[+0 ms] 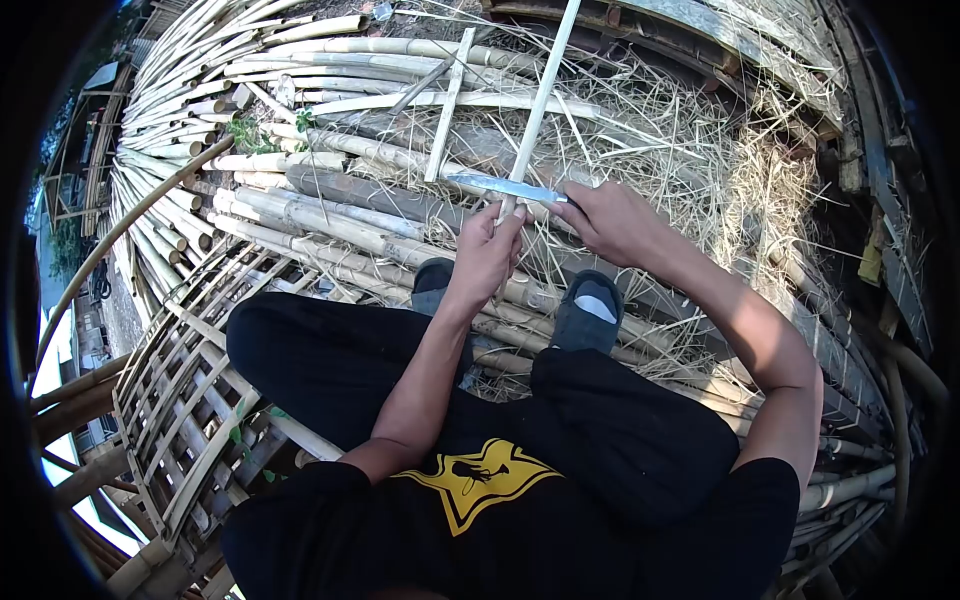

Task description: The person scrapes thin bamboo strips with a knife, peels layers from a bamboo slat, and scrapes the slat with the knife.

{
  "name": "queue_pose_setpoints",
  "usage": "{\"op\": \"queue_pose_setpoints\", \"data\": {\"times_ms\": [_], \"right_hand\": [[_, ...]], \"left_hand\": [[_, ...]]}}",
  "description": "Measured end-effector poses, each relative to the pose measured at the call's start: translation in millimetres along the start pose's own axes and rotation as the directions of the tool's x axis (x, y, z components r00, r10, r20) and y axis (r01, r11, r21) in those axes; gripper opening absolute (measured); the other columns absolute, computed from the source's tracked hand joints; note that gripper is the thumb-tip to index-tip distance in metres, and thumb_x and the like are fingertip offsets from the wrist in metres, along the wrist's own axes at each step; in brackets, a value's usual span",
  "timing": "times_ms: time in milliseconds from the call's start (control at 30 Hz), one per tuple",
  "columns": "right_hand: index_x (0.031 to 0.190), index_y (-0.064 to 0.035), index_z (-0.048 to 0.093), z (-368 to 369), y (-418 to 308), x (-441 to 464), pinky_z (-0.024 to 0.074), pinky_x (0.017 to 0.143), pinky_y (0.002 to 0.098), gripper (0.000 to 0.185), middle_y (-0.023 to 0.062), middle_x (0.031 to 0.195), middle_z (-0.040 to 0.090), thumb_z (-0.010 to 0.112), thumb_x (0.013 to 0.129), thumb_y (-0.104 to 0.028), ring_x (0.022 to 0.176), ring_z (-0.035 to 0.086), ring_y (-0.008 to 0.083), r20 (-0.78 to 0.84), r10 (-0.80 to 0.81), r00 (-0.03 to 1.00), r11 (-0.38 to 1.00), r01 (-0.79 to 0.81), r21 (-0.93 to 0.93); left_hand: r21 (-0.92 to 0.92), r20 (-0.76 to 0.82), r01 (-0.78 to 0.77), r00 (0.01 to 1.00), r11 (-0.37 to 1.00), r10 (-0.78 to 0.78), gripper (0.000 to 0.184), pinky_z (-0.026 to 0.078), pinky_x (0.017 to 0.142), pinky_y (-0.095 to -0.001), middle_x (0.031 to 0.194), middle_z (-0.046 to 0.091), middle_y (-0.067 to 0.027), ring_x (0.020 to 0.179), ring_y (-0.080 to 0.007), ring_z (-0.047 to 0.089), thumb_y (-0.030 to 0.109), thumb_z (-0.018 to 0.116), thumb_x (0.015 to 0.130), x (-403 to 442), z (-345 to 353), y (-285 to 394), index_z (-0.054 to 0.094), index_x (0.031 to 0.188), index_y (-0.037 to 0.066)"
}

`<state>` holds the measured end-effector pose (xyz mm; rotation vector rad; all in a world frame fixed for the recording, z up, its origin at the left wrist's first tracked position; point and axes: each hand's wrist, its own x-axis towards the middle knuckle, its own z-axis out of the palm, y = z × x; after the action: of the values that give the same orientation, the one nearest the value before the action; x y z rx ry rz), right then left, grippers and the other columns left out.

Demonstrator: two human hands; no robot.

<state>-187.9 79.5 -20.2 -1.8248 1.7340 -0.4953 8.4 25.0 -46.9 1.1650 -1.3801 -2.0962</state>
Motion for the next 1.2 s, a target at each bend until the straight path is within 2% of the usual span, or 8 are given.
{"op": "queue_pose_setpoints", "data": {"times_ms": [167,567,600,667,800,933,1000,1200], "right_hand": [[0.089,-0.0030,0.054,-2,-3,1,0.0462,0.057,0.0507,0.036,0.0207,0.058,0.056,0.044,0.098,-0.036,0.058,0.057,0.0430,0.048,0.037,0.998,0.999,-0.036,-0.024],[0.093,-0.0060,0.053,1,29,13,0.0447,0.060,0.0509,0.035,0.0185,0.059,0.055,0.041,0.099,-0.038,0.060,0.057,0.0415,0.028,-0.010,1.000,0.964,0.017,-0.266],[0.091,-0.0043,0.053,-2,50,19,0.0438,0.062,0.0507,0.040,0.0201,0.063,0.056,0.036,0.100,-0.040,0.063,0.057,0.0419,-0.101,0.181,0.978,0.979,-0.189,-0.079],[0.090,-0.0010,0.054,-45,112,24,0.0422,0.064,0.0506,0.051,0.0232,0.069,0.058,0.030,0.101,-0.044,0.067,0.057,0.0431,-0.305,0.374,0.876,0.912,-0.407,-0.052],[0.101,-0.0003,0.058,-98,102,4,0.0384,0.057,0.0367,0.047,0.0141,0.062,0.047,0.040,0.100,-0.044,0.056,0.042,0.0217,-0.547,0.326,0.771,0.942,-0.313,0.121],[0.093,0.0015,0.056,-60,74,3,0.0362,0.055,0.0367,0.048,0.0123,0.060,0.047,0.039,0.100,-0.044,0.055,0.041,0.0197,-0.384,0.186,0.904,0.980,-0.145,0.135],[0.083,-0.0010,0.051,-47,39,4,0.0374,0.056,0.0439,0.041,0.0161,0.057,0.048,0.041,0.100,-0.037,0.053,0.048,0.0342,-0.069,0.176,0.982,0.984,-0.177,-0.008],[0.087,-0.0044,0.052,-13,20,3,0.0404,0.056,0.0474,0.030,0.0204,0.061,0.051,0.045,0.098,-0.031,0.059,0.053,0.0405,-0.058,0.055,0.997,0.998,-0.057,-0.035]], "left_hand": [[0.472,-0.178,-0.111,0.960,0.875,0.218,0.022,0.032,0.044,-0.0345,0.055,0.051,-0.0141,0.045,-0.0164,0.044,0.017,0.055,0.093,5,1,-8,0.059,0.091,-0.005],[0.552,-0.124,-0.253,0.918,0.795,0.378,0.018,0.034,0.044,-0.0313,0.054,0.050,-0.0091,0.045,-0.0106,0.044,0.013,0.054,0.094,-5,6,7,0.061,0.090,-0.003],[0.549,-0.121,-0.253,0.919,0.797,0.376,0.018,0.034,0.044,-0.0313,0.054,0.050,-0.0091,0.045,-0.0106,0.044,0.013,0.054,0.094,-9,8,5,0.061,0.090,-0.003],[0.539,-0.090,-0.255,0.931,0.803,0.355,0.019,0.033,0.039,-0.0281,0.053,0.049,-0.0038,0.040,-0.0070,0.042,0.015,0.052,0.096,-16,9,2,0.060,0.089,-0.001],[0.341,-0.034,-0.165,0.982,0.926,0.187,0.022,0.032,0.030,-0.0239,0.050,0.041,0.0042,0.034,-0.0041,0.041,0.023,0.051,0.098,-10,4,15,0.058,0.097,0.001],[0.216,-0.063,-0.117,0.989,0.969,0.133,0.029,0.035,0.034,-0.0287,0.050,0.046,0.0005,0.037,-0.0086,0.047,0.026,0.054,0.097,-7,12,17,0.056,0.107,-0.002],[0.133,-0.012,-0.094,0.995,0.987,0.096,0.034,0.031,0.030,-0.0222,0.049,0.040,0.0040,0.034,-0.0031,0.036,0.026,0.050,0.099,-6,12,18,0.049,0.119,-0.001],[0.072,-0.114,-0.233,0.964,0.970,0.240,0.030,0.027,0.037,-0.0188,0.057,0.041,0.0078,0.043,0.0014,0.035,0.021,0.052,0.099,-3,9,-3,0.053,0.118,-0.002]]}}
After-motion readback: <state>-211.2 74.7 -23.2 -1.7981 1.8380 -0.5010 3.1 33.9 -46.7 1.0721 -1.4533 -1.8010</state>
